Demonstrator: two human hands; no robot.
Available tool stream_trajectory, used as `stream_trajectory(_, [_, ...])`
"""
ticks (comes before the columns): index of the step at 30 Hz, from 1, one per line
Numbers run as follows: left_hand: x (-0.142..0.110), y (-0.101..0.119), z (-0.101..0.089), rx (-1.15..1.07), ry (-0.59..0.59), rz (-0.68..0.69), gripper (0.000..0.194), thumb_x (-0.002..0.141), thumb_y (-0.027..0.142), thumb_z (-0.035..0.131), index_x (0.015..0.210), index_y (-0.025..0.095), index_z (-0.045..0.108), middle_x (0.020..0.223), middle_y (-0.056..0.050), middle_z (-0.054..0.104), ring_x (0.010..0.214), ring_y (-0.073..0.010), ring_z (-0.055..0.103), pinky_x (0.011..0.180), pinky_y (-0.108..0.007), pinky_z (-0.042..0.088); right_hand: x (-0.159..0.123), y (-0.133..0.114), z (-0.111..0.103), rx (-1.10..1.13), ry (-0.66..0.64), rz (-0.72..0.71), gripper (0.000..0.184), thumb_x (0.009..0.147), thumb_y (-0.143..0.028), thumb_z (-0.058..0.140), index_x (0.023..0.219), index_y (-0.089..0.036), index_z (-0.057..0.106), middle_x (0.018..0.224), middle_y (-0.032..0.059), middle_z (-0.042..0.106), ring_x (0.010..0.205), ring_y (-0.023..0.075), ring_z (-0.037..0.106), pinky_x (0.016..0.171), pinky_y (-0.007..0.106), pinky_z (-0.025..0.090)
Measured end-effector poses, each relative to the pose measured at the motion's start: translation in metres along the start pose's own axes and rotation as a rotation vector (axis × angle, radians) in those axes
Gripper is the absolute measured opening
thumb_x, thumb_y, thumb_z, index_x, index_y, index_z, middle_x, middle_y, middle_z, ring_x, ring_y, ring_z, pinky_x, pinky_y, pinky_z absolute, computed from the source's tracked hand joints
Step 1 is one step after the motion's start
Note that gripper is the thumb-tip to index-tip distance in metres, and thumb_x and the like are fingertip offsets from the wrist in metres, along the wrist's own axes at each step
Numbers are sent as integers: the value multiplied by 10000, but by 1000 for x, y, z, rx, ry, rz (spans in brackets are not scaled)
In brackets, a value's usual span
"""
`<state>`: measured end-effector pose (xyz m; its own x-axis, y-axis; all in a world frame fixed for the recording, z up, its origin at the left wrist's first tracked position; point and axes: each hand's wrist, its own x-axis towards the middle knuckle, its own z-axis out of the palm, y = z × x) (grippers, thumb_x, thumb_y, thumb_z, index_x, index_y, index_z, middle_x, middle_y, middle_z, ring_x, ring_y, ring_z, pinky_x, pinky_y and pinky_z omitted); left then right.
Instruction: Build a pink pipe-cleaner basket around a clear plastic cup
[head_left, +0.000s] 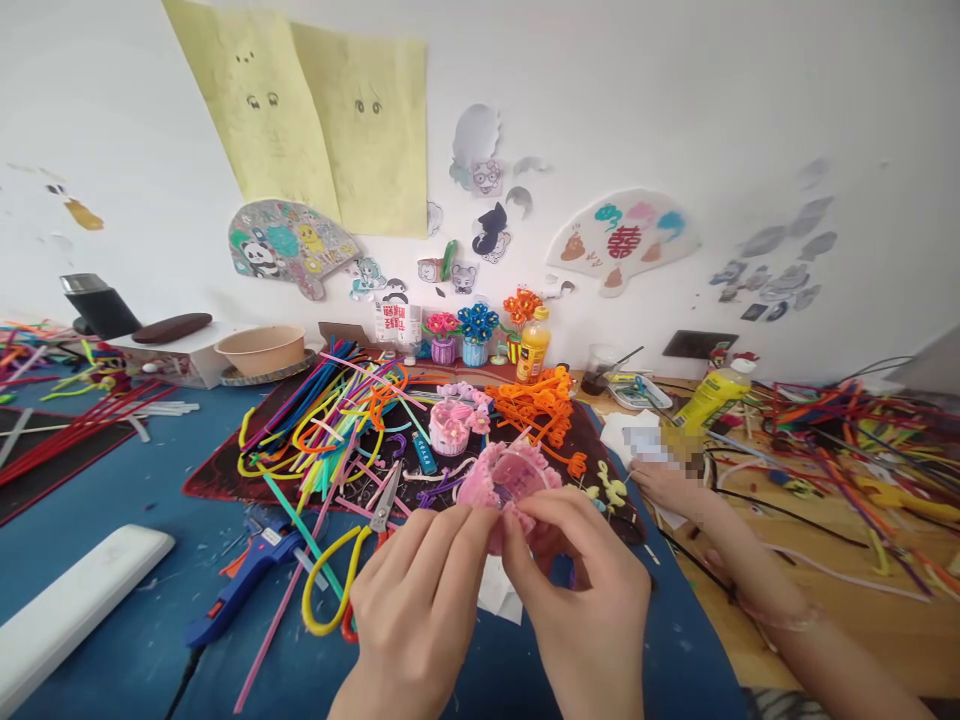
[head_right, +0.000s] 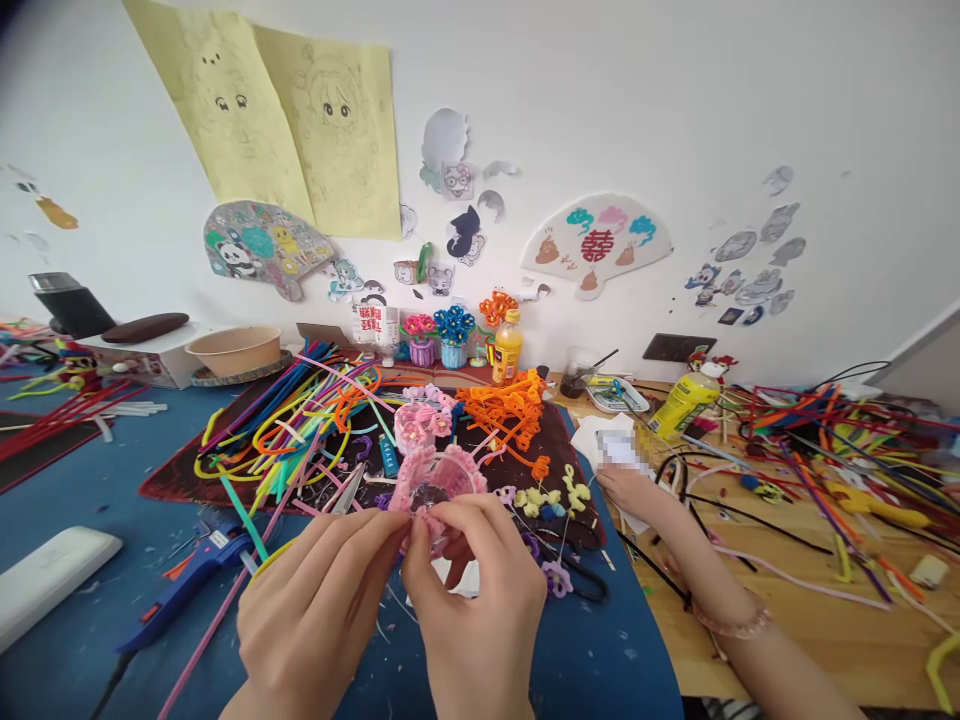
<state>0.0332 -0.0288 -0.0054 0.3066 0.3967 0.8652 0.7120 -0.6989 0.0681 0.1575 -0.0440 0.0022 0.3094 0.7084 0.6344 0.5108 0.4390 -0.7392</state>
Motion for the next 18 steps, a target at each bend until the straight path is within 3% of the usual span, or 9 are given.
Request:
stream_trajectory(6, [-1,1,3,158,32,72,127,897,48,584,1000,43,658,831,-115,736,728,-202,652,706,-311,485,1,-3,0,-11,0,-7,110,847,-141,630,746,-178,652,692,3,636,522,97,555,466,184,458])
stream_trajectory(12, [-5,5,6,166,17,4,132,895,49,594,1023,56,621,833,-113,718,750,-190,659,694,-285,493,1,-2,-1,-7,-40,-1,105,850,-146,631,756,-191,646,701,3,633,534,105,557,468,196,462])
stream_trajectory(18, [-8,6,12,163,15,-47,127,945,66,530,1043,60,611,837,-100,700,791,-159,665,710,-239,472,-8,1,5,-41,38,17,90,853,-130,633,797,-200,641,736,-2,620,536,96,526,498,206,448])
